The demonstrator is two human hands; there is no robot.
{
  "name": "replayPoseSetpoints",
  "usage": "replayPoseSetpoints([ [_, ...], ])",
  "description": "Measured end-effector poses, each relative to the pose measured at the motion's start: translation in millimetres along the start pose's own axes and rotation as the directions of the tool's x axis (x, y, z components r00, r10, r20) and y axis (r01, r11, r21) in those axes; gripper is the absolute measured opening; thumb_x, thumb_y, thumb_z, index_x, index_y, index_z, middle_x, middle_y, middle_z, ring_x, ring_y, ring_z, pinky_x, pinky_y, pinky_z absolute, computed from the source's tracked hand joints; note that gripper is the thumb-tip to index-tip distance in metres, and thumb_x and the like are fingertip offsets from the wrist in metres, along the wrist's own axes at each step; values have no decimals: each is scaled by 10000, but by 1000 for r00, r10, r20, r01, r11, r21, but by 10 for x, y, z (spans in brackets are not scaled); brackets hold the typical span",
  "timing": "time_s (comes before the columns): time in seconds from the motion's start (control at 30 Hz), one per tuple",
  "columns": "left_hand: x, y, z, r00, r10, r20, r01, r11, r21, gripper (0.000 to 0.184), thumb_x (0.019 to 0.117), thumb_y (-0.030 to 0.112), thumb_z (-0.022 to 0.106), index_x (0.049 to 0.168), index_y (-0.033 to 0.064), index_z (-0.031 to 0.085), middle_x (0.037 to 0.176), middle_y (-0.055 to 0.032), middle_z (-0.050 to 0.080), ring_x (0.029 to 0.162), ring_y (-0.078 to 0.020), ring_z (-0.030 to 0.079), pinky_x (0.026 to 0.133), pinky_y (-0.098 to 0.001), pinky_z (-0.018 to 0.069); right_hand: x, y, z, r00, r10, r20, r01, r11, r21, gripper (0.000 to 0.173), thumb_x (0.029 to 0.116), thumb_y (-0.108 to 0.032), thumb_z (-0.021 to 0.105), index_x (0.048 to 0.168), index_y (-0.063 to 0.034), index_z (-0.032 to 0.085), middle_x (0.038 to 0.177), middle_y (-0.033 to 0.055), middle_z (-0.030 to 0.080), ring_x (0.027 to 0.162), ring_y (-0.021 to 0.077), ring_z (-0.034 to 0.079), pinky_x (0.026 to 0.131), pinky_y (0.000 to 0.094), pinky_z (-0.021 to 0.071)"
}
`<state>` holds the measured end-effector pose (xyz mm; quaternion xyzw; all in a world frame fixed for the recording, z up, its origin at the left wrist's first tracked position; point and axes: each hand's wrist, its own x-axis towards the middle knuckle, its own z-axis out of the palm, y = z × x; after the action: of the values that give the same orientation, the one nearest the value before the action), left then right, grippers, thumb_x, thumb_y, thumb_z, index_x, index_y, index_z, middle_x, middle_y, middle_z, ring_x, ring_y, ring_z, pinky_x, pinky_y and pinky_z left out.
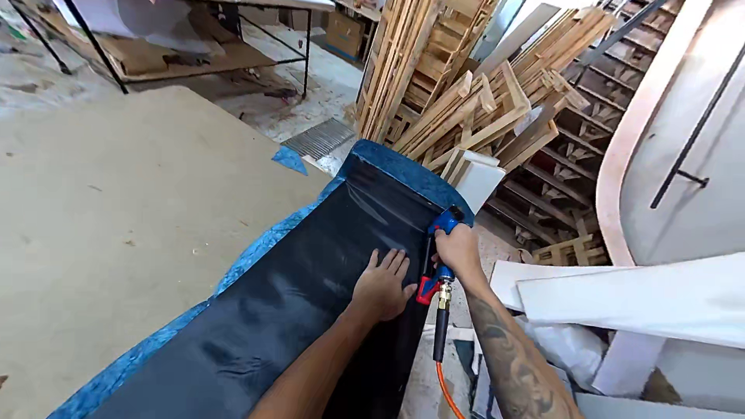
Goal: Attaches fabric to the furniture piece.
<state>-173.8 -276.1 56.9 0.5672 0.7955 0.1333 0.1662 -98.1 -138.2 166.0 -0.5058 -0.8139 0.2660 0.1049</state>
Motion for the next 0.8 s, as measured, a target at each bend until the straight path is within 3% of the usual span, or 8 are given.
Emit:
replayPoseSetpoints([
  [0.13, 6, 18, 29, 1000, -5, -27, 5, 1000, 0, 650, 1092, 456, 105, 1644, 156, 270, 1741, 1, 136, 1609, -219, 43, 1253, -665, 24, 47, -164, 104, 994, 105, -15, -104, 993, 61, 316, 981, -322, 549, 1070, -26, 617, 674, 146, 684, 459, 283, 656, 439, 470, 577],
  [0.27, -18, 29, -18, 1000, -11, 19, 12, 1000, -29, 605, 1103, 371, 115, 1649, 147, 250, 1742, 16, 130, 1609, -209, 28, 1250, -668, 7, 186, -298, 177, 983, 182, 6, -181, 971, 156, 245, 996, -251, 555, 1072, -19, 579, 729, 161, 691, 493, 286, 681, 470, 478, 610],
  [0.3, -40, 21, -50, 1000, -18, 9, 18, 998, -64, 587, 1108, 351, 146, 1647, 144, 255, 1738, 21, 148, 1608, -195, 40, 1257, -652, 11, 198, -300, 194, 982, 188, -4, -185, 967, 175, 275, 996, -247, 563, 1138, -12, 544, 757, 176, 688, 498, 292, 682, 475, 489, 613],
  [0.37, -84, -20, -101, 988, -105, -115, 86, 983, -165, 539, 1109, 307, 247, 1612, 145, 355, 1714, 18, 242, 1600, -178, 114, 1280, -597, 60, 213, -322, 221, 980, 197, -19, -189, 961, 203, 461, 998, -242, 564, 1355, -36, 356, 831, 198, 662, 498, 295, 677, 474, 498, 615],
  [0.43, -118, -88, -74, 934, -245, -258, 206, 964, -168, 546, 1096, 358, 327, 1558, 91, 444, 1709, -77, 246, 1601, -272, 114, 1267, -625, 62, 222, -338, 248, 976, 212, -38, -198, 951, 238, 592, 990, -231, 567, 1449, -71, 229, 851, 208, 646, 487, 294, 671, 456, 498, 607],
  [0.5, -171, -218, -85, 905, -333, -266, 322, 943, -86, 652, 1092, 460, 288, 1573, 35, 398, 1714, -143, 202, 1603, -309, 88, 1265, -629, 27, 207, -337, 249, 969, 242, -42, -223, 938, 266, 593, 975, -244, 577, 1427, -75, 231, 842, 203, 640, 486, 287, 670, 448, 484, 602],
  [0.6, -257, -413, -113, 891, -361, -277, 372, 928, -14, 724, 1081, 544, 200, 1577, 57, 402, 1706, -111, 247, 1597, -297, 139, 1266, -626, 37, 135, -331, 228, 962, 270, -48, -245, 925, 291, 562, 976, -290, 585, 1387, -38, 296, 857, 195, 642, 507, 271, 669, 467, 469, 599],
  [0.8, -307, -415, -101, 909, -323, -264, 334, 942, -4, 641, 1096, 483, 180, 1568, 145, 453, 1683, -80, 319, 1581, -341, 191, 1250, -669, 30, 137, -381, 271, 960, 256, -115, -218, 939, 267, 544, 988, -275, 590, 1387, -14, 330, 973, 227, 631, 567, 298, 689, 525, 502, 617],
])
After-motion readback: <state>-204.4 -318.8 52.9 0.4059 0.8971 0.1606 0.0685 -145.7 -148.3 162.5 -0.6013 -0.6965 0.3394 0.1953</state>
